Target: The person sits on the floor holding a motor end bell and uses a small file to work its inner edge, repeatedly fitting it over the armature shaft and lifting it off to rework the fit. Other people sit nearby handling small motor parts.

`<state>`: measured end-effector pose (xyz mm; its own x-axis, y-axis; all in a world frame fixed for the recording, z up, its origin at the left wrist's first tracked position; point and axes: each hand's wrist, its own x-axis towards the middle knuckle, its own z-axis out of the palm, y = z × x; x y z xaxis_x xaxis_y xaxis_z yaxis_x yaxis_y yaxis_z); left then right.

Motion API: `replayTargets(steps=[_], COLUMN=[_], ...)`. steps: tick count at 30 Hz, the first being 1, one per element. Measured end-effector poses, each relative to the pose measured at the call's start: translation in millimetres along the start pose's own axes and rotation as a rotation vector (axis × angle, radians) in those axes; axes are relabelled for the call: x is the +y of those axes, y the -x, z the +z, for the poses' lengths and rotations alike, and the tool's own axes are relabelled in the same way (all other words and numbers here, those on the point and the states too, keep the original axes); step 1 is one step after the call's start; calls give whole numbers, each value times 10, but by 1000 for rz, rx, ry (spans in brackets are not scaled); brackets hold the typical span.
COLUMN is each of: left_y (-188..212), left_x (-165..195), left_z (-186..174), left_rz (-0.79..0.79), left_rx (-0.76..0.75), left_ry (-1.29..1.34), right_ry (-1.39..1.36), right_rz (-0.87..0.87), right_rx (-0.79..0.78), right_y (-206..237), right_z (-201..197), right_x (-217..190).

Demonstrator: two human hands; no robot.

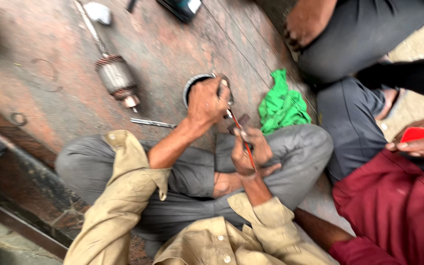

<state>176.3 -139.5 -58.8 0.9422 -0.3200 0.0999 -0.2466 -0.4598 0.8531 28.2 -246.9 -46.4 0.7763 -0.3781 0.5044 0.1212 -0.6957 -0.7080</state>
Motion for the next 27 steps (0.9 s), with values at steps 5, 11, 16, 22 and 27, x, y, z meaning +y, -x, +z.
replayTargets(steps=[5, 11, 16, 22, 27], left_y=[-35, -53, -1, 42, 19], left_x=[51, 105, 55, 40, 45], left_z=[-63, -103, -32, 40, 45], left_rz=[-34, -116, 3, -7, 19], left_rx=[-27, -77, 8, 18, 15], left_ry=[9, 56, 19, 50, 0], right_ry=[-8, 8, 28, -41, -65], right_rz=[33, 71, 60, 114, 129], right_rx=[23, -31, -4, -31, -42], right_y=[-8, -61, -70, -79, -132], right_z=[-9, -38, -60, -126, -144], right_x=[-34, -83, -107, -106, -104])
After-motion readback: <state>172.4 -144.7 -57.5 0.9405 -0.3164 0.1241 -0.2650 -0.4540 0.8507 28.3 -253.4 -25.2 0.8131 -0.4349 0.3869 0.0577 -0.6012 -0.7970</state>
